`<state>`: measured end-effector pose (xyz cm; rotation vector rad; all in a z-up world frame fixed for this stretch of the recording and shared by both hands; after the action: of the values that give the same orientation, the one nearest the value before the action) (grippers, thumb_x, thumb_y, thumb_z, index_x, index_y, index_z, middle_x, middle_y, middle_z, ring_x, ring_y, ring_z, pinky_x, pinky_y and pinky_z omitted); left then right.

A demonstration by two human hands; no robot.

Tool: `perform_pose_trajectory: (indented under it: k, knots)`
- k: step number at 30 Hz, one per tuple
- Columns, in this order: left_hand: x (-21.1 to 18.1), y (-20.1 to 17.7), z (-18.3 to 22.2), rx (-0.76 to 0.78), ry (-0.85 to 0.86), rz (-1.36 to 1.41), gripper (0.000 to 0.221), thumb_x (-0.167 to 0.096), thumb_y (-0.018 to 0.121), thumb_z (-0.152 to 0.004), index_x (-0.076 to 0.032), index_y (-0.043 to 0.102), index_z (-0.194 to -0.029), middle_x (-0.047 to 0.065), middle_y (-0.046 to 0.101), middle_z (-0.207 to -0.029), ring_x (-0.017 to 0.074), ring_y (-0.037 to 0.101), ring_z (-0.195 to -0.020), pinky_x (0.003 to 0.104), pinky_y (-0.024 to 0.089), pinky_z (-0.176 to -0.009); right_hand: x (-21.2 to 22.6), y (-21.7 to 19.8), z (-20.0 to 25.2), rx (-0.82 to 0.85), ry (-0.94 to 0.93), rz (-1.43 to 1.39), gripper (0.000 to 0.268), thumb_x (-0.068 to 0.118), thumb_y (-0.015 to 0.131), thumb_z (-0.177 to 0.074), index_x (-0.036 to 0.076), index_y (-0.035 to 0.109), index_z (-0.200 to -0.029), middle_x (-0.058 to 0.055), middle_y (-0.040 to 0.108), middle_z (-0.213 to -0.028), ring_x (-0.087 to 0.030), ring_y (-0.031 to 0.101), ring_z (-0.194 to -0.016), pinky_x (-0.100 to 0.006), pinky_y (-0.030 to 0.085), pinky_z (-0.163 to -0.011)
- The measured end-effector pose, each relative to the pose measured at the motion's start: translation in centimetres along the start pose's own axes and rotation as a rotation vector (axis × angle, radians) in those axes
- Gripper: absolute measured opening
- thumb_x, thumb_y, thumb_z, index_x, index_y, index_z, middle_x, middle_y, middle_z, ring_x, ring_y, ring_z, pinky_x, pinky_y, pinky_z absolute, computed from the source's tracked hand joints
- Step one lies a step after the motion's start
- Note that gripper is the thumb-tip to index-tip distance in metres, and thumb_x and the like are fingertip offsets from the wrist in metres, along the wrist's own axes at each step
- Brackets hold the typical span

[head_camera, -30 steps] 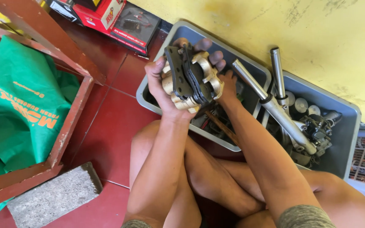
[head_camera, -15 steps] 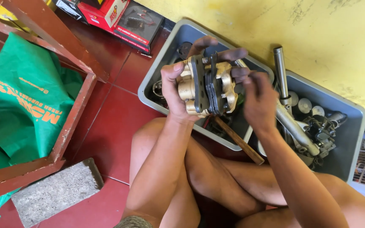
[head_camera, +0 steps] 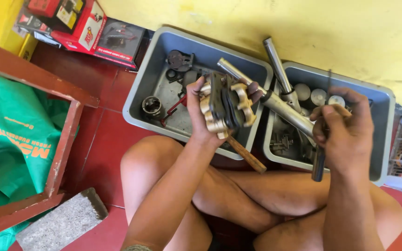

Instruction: Disassembling a motorcycle brake caliper using pliers, a hammer, and a screwdriver while sitting on the floor.

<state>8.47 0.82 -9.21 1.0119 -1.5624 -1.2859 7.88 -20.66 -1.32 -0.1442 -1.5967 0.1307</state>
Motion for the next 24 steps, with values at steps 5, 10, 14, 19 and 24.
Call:
perform_pose_trajectory:
  k: [5, 10, 14, 19, 24]
  knots:
    - [-0.1, -9.5, -0.4, -0.478, 0.193, 0.017, 0.080, -0.071, 0.046, -0.097, 0.004, 0.058, -0.123, 0.023, 0.069, -0.102, 0.0350, 0.070, -0.084, 0.053, 0.059, -0.081, -2.3, -5.9, -1.1, -0.189, 0.187, -0.604, 0.033, 0.006, 0.048, -0.101, 0.004, 0.064, -0.130, -0.016, 0.073, -0.115, -0.020, 0.071, -0.077, -0.026, 0.059, -0.064]
    - [0.2, -6.9, -0.4, -0.597, 0.199, -0.202, 0.070, -0.063, 0.052, -0.094, 0.003, 0.067, -0.110, 0.016, 0.073, -0.091, 0.0294, 0.072, -0.077, 0.050, 0.062, -0.078, -2.7, -4.7, -1.7, 0.126, 0.175, -0.920, 0.053, 0.000, 0.055, -0.085, -0.006, 0.063, -0.137, -0.027, 0.067, -0.135, -0.033, 0.074, -0.110, -0.030, 0.068, -0.078]
    - [2.2, -4.4, -1.6, -0.358, 0.088, -0.431, 0.068, -0.053, 0.051, -0.097, 0.009, 0.063, -0.122, 0.022, 0.073, -0.100, 0.0293, 0.074, -0.085, 0.044, 0.062, -0.079, -1.2, -2.8, -0.1, 0.215, 0.096, -0.615, 0.024, 0.005, 0.066, -0.097, -0.003, 0.064, -0.120, -0.025, 0.073, -0.112, -0.030, 0.078, -0.087, -0.026, 0.062, -0.065]
    - [3.9, -6.2, -1.6, -0.311, 0.038, -0.613, 0.032, -0.026, 0.050, -0.098, -0.011, 0.037, -0.123, 0.027, 0.067, -0.114, 0.0389, 0.073, -0.094, 0.045, 0.064, -0.067, 0.0, -2.0, 1.2, 0.100, 0.025, -0.032, 0.021, 0.012, 0.053, -0.111, -0.002, 0.066, -0.107, -0.008, 0.063, -0.074, -0.012, 0.058, -0.065, -0.021, 0.046, -0.061]
    - [6.3, -7.7, -2.3, -0.214, -0.164, -0.868, 0.030, -0.016, 0.051, -0.094, -0.002, 0.055, -0.121, 0.027, 0.072, -0.111, 0.0333, 0.073, -0.090, 0.040, 0.061, -0.074, 1.0, -2.3, 1.8, -0.072, -0.148, 0.058, 0.006, -0.001, 0.055, -0.112, -0.005, 0.058, -0.109, -0.010, 0.062, -0.093, -0.015, 0.061, -0.075, -0.024, 0.051, -0.067]
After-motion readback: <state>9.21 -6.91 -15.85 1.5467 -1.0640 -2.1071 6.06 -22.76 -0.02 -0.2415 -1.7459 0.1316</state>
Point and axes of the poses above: each hand's wrist, its own z-axis away from the middle knuckle, its own y-axis out of the palm, x = y × z, the point moved 10 cm from there along -z, towards the middle knuckle
